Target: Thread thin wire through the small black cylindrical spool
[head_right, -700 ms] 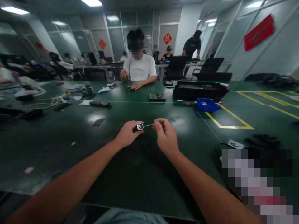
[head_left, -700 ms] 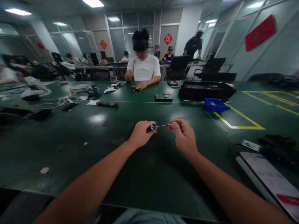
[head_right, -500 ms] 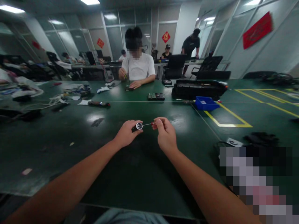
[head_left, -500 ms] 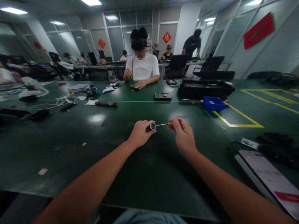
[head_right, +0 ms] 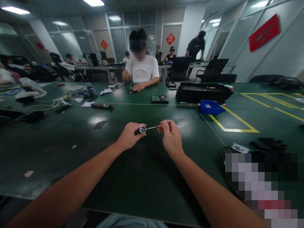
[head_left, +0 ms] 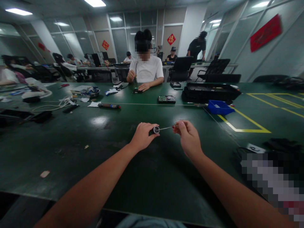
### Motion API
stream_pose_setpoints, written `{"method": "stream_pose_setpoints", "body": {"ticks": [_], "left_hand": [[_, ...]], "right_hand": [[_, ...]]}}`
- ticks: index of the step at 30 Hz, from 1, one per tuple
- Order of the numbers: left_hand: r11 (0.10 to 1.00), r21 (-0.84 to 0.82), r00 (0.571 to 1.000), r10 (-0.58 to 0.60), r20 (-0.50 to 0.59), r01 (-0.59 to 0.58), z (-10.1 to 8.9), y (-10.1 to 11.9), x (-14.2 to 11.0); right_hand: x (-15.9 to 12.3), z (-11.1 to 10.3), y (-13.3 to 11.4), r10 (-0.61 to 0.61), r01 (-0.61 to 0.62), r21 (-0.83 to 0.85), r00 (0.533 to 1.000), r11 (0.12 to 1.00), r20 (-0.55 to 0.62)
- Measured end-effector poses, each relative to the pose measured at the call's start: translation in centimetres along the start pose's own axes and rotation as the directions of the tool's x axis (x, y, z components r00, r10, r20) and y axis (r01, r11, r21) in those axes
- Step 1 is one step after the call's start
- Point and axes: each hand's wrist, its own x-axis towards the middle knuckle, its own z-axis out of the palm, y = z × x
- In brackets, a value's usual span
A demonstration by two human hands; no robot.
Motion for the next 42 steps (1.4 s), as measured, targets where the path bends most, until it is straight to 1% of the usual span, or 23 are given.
{"method": "stream_pose_setpoints", "body": {"ticks": [2, 4, 7, 12, 14, 15, 17, 19, 21, 23, 25, 28, 30, 33, 35, 36, 38, 40, 42], "left_hand": [[1.0, -0.001, 1.0, 0.003, 0.002, -0.003, 0.1, 0.0, 0.0], [1.0, 0.001, 1.0, 0.005, 0.014, -0.005, 0.1, -0.1, 0.0], [1.0, -0.001, 1.0, 0.009, 0.025, -0.009, 0.1, -0.1, 0.0], [1.0, -0.025, 1.0, -0.008, 0.008, 0.008, 0.1, -0.1, 0.0], [0.999, -0.029, 1.0, -0.016, 0.012, 0.016, 0.1, -0.1, 0.0], [1.0, -0.025, 1.0, -0.019, 0.017, 0.02, 0.1, -0.1, -0.1], [1.0, -0.009, 0.999, -0.021, 0.033, 0.021, 0.0, -0.1, -0.1], [1.0, 0.009, 0.999, -0.018, 0.05, 0.017, 0.0, 0.0, -0.1], [1.0, 0.027, 0.998, -0.013, 0.061, 0.011, -0.1, 0.0, -0.1], [0.999, 0.041, 0.998, -0.008, 0.069, 0.005, -0.1, 0.1, -0.1], [0.999, 0.044, 0.998, -0.007, 0.066, 0.004, -0.1, 0.1, -0.1], [0.999, 0.036, 0.999, -0.011, 0.053, 0.009, -0.2, 0.2, -0.1], [0.999, 0.034, 0.999, -0.014, 0.051, 0.012, -0.2, 0.2, -0.1], [0.999, 0.03, 0.998, -0.021, 0.058, 0.02, -0.2, 0.2, -0.1], [0.999, 0.022, 0.998, -0.026, 0.053, 0.025, -0.1, 0.2, -0.1], [0.999, 0.017, 0.998, -0.028, 0.048, 0.027, -0.1, 0.2, -0.1], [1.0, -0.004, 0.999, -0.028, 0.037, 0.028, -0.1, 0.1, 0.0], [0.999, -0.035, 0.999, -0.017, 0.028, 0.018, -0.1, 0.1, 0.0], [0.998, -0.057, 1.0, 0.012, 0.02, -0.011, -0.2, 0.0, 0.0]], "right_hand": [[-0.4, 0.2, -0.4, -0.041, 0.042, -0.076, 0.999, 0.996, 0.022], [-0.5, 0.2, -0.7, -0.063, 0.064, -0.125, 0.998, 0.99, 0.012], [-0.4, 0.2, -0.5, -0.058, 0.056, -0.127, 0.998, 0.99, -0.011], [0.0, 0.2, -0.1, -0.032, 0.033, -0.087, 0.999, 0.996, 0.011], [-0.2, 0.2, -0.5, -0.056, 0.058, -0.138, 0.998, 0.989, 0.015], [-0.3, 0.2, -0.8, -0.076, 0.079, -0.196, 0.997, 0.978, 0.02], [-0.6, 0.1, -1.7, -0.126, 0.128, -0.365, 0.992, 0.922, 0.031], [-0.9, 0.0, -2.5, -0.171, 0.164, -0.519, 0.985, 0.839, 0.035], [-1.0, -0.1, -2.9, -0.225, 0.209, -0.601, 0.973, 0.771, 0.05], [-1.1, -0.1, -3.1, -0.261, 0.257, -0.624, 0.961, 0.738, 0.088], [-1.2, 0.0, -3.0, -0.265, 0.292, -0.604, 0.954, 0.741, 0.137], [-1.2, -0.1, -2.8, -0.258, 0.336, -0.529, 0.941, 0.779, 0.218], [-1.3, -0.2, -2.9, -0.248, 0.357, -0.503, 0.93, 0.787, 0.271], [-1.4, -0.2, -3.1, -0.22, 0.349, -0.509, 0.929, 0.787, 0.297], [-1.4, -0.1, -2.9, -0.191, 0.288, -0.452, 0.95, 0.844, 0.248], [-1.3, 0.0, -2.7, -0.166, 0.236, -0.388, 0.964, 0.891, 0.206], [-1.0, 0.3, -2.0, -0.079, 0.102, -0.206, 0.99, 0.973, 0.12], [-0.6, 0.4, -1.1, 0.02, -0.017, -0.046, 0.998, 0.999, 0.061], [-0.1, 0.4, -0.3, 0.13, -0.131, 0.105, 0.991, 0.986, 0.008]]}}
